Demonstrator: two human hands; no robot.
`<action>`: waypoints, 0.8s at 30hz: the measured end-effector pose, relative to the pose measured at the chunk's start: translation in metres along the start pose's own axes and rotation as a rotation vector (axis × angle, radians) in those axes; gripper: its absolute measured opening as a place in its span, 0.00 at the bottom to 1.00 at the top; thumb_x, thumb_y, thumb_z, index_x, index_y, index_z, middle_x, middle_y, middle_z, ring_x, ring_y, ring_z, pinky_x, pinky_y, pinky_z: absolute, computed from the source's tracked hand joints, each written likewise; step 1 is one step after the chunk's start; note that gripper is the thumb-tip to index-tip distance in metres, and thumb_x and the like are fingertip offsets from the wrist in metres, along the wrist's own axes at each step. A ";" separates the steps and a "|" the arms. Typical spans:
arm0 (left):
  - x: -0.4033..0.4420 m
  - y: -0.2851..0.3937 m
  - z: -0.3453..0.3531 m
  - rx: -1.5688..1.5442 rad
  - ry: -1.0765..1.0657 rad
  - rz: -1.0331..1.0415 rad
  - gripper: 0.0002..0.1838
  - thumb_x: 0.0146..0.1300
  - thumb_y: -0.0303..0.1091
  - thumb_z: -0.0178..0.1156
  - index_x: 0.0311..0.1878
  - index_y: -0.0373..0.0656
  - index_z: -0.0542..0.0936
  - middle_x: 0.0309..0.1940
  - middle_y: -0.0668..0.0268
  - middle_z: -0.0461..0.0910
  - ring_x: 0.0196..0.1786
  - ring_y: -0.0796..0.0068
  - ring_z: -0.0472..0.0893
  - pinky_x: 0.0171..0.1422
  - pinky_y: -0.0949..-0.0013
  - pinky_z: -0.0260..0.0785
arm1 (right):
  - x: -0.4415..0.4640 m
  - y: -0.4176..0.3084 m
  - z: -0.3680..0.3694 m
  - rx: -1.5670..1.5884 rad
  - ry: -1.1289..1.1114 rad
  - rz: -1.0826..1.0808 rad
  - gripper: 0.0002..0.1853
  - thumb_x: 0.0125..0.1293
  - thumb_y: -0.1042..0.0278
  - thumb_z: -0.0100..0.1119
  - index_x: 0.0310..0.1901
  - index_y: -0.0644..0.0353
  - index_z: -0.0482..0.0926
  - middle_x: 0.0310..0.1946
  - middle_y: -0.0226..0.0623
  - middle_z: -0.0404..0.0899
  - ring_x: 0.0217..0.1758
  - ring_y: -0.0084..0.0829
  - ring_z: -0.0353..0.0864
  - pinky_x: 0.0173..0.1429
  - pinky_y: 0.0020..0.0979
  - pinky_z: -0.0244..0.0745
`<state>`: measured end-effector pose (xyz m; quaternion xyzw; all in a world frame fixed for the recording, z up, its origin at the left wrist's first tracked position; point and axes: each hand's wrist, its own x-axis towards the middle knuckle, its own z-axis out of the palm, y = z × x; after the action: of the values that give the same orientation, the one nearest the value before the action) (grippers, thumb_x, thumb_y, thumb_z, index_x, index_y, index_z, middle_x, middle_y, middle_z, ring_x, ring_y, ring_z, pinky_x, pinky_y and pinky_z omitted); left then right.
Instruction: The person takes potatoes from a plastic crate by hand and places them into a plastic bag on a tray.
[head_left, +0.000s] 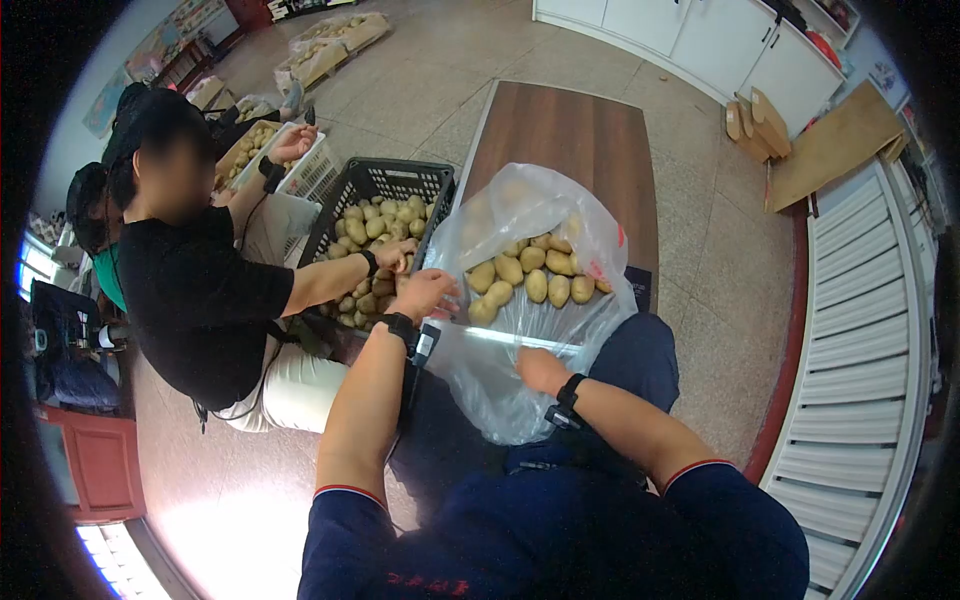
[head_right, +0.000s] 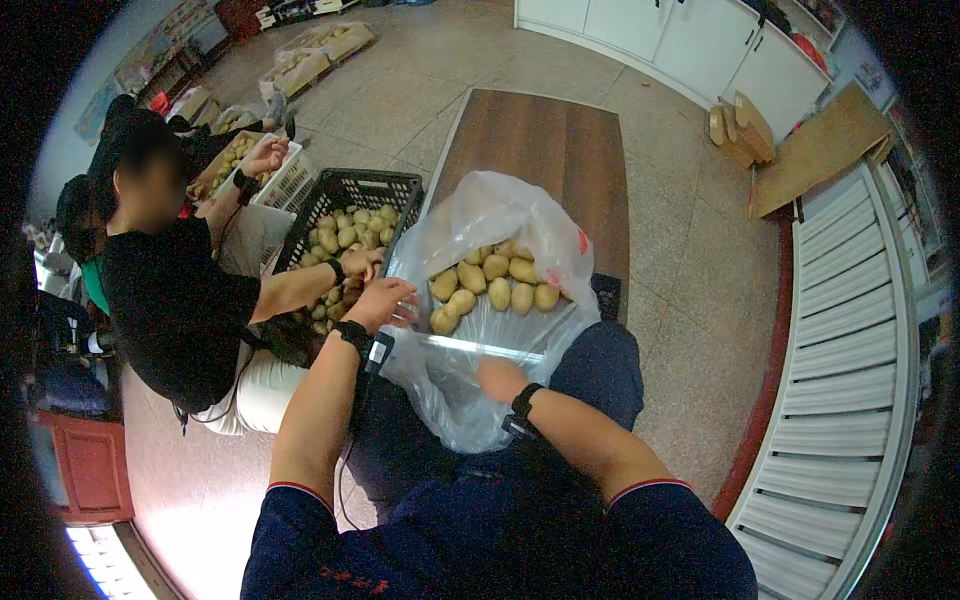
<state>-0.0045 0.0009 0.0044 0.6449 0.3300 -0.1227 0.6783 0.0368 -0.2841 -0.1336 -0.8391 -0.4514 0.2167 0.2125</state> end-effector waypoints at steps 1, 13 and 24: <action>0.002 -0.003 0.003 -0.003 -0.001 0.000 0.17 0.66 0.41 0.56 0.52 0.41 0.74 0.41 0.63 0.81 0.33 0.68 0.83 0.35 0.65 0.76 | 0.004 0.003 -0.002 -0.040 -0.074 -0.026 0.14 0.63 0.61 0.53 0.37 0.67 0.75 0.31 0.56 0.80 0.38 0.56 0.81 0.45 0.51 0.74; 0.038 -0.004 -0.001 0.178 0.162 0.161 0.21 0.63 0.40 0.58 0.58 0.45 0.77 0.46 0.63 0.81 0.41 0.72 0.81 0.43 0.68 0.74 | 0.109 0.037 -0.208 -0.021 0.394 0.007 0.24 0.64 0.60 0.52 0.61 0.59 0.70 0.48 0.56 0.79 0.53 0.53 0.79 0.59 0.45 0.72; 0.062 0.014 -0.012 0.081 0.282 0.215 0.23 0.67 0.40 0.55 0.64 0.50 0.73 0.49 0.67 0.75 0.47 0.72 0.74 0.53 0.65 0.68 | 0.169 0.074 -0.294 -0.151 0.373 0.222 0.36 0.59 0.48 0.58 0.59 0.73 0.68 0.55 0.62 0.75 0.61 0.53 0.74 0.65 0.41 0.68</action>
<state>0.0471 0.0301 -0.0212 0.7142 0.3458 0.0289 0.6079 0.3332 -0.2252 0.0362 -0.9227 -0.3241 0.0456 0.2036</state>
